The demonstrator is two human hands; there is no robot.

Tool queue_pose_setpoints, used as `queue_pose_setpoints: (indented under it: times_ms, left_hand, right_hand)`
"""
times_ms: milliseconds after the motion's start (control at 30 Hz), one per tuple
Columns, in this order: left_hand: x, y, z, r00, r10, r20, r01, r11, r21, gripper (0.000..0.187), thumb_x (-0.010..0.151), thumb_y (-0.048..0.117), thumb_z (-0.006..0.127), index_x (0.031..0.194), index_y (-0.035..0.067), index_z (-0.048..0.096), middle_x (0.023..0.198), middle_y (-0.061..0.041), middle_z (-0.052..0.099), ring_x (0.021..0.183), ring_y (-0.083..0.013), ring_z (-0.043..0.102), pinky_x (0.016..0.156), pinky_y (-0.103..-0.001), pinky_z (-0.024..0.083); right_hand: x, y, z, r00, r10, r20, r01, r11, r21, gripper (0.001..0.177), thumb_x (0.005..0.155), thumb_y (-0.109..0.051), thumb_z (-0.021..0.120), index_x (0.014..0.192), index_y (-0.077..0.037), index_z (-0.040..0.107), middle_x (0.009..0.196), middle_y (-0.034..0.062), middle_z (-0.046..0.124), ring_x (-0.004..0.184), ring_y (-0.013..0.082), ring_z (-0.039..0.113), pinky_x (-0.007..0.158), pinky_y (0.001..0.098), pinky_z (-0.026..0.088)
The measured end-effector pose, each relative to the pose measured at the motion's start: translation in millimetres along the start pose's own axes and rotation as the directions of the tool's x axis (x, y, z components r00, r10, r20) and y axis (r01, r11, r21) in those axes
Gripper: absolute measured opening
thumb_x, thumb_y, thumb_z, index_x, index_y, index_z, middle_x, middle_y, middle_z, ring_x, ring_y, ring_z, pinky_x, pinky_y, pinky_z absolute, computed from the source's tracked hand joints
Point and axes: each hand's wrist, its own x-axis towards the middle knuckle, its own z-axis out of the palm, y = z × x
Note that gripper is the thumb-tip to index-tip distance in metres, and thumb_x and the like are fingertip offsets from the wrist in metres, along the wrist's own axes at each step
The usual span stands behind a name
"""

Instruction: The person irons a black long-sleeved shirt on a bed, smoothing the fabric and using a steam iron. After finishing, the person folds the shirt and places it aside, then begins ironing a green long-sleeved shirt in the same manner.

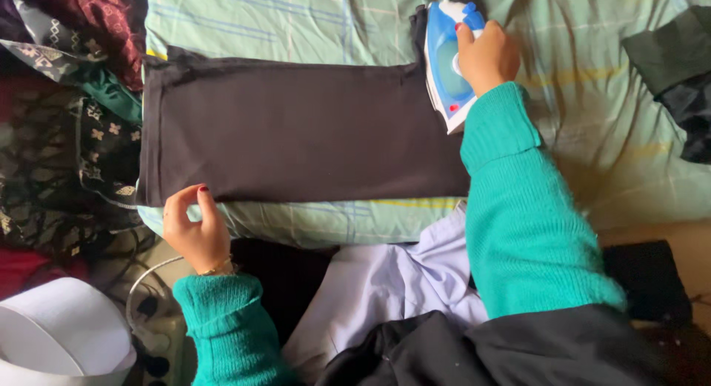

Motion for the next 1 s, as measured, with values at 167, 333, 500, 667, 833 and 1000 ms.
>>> queue_pose_setpoints:
  times_ms: [167, 333, 500, 667, 833, 1000]
  left_hand:
    - [3, 0, 4, 0.999, -0.049, 0.000, 0.049, 0.999, -0.014, 0.004, 0.102, 0.003, 0.070, 0.103, -0.001, 0.071, 0.098, -0.012, 0.071, 0.089, -0.0261, 0.068, 0.085, -0.036, 0.053]
    - [6, 2, 1, 0.998, -0.059, -0.030, 0.058, 0.998, -0.023, 0.004, 0.100, 0.004, 0.070, 0.103, 0.000, 0.071, 0.097, -0.012, 0.071, 0.088, -0.0252, 0.068, 0.083, -0.036, 0.053]
    - [-3, 5, -12, 0.996, -0.067, -0.061, 0.063, 0.996, -0.068, 0.005, 0.098, 0.006, 0.072, 0.101, 0.001, 0.072, 0.095, -0.012, 0.072, 0.089, -0.0255, 0.070, 0.083, -0.036, 0.053]
    - [-9, 5, -17, 0.998, -0.061, -0.031, 0.059, 0.997, -0.057, 0.005, 0.099, 0.004, 0.071, 0.102, 0.002, 0.072, 0.098, -0.011, 0.073, 0.092, -0.0258, 0.070, 0.085, -0.036, 0.053]
    - [0, 8, -11, 0.999, -0.052, 0.009, 0.053, 0.992, -0.117, 0.006, 0.100, 0.003, 0.069, 0.105, 0.001, 0.071, 0.100, -0.011, 0.072, 0.092, -0.0244, 0.070, 0.085, -0.034, 0.053]
    - [4, 6, -3, 0.997, -0.080, 0.020, 0.081, 0.995, -0.057, 0.005, 0.099, 0.004, 0.071, 0.103, 0.001, 0.072, 0.097, -0.010, 0.072, 0.088, -0.0223, 0.068, 0.082, -0.033, 0.053]
  right_hand:
    - [29, -10, 6, 0.999, 0.046, 0.013, -0.046, 0.999, -0.006, 0.054, 0.096, -0.055, 0.066, 0.100, -0.001, 0.070, 0.102, 0.0264, 0.071, 0.096, 0.0464, 0.067, 0.082, 0.0531, 0.052]
    - [37, -1, 10, 0.998, 0.051, 0.037, -0.053, 0.997, 0.048, 0.055, 0.092, -0.055, 0.066, 0.102, -0.001, 0.071, 0.103, 0.0269, 0.071, 0.097, 0.0467, 0.066, 0.084, 0.0523, 0.051]
    - [23, 6, 2, 0.994, 0.033, 0.105, -0.036, 0.999, 0.026, 0.058, 0.094, -0.053, 0.065, 0.106, 0.003, 0.070, 0.105, 0.0299, 0.069, 0.100, 0.0485, 0.065, 0.087, 0.0530, 0.050]
    - [-10, 16, -22, 0.988, 0.004, 0.156, 0.001, 1.000, -0.030, 0.060, 0.095, -0.055, 0.065, 0.104, 0.004, 0.070, 0.104, 0.0304, 0.070, 0.100, 0.0490, 0.066, 0.087, 0.0539, 0.050]
    - [-29, -3, -30, 0.986, 0.070, 0.153, -0.071, 0.997, 0.003, 0.058, 0.093, -0.055, 0.065, 0.104, 0.002, 0.071, 0.103, 0.0292, 0.071, 0.098, 0.0480, 0.067, 0.087, 0.0535, 0.051]
    - [1, -23, -19, 0.992, 0.086, 0.097, -0.082, 0.996, -0.041, 0.058, 0.095, -0.055, 0.065, 0.103, 0.002, 0.071, 0.105, 0.0294, 0.071, 0.101, 0.0480, 0.067, 0.086, 0.0546, 0.052]
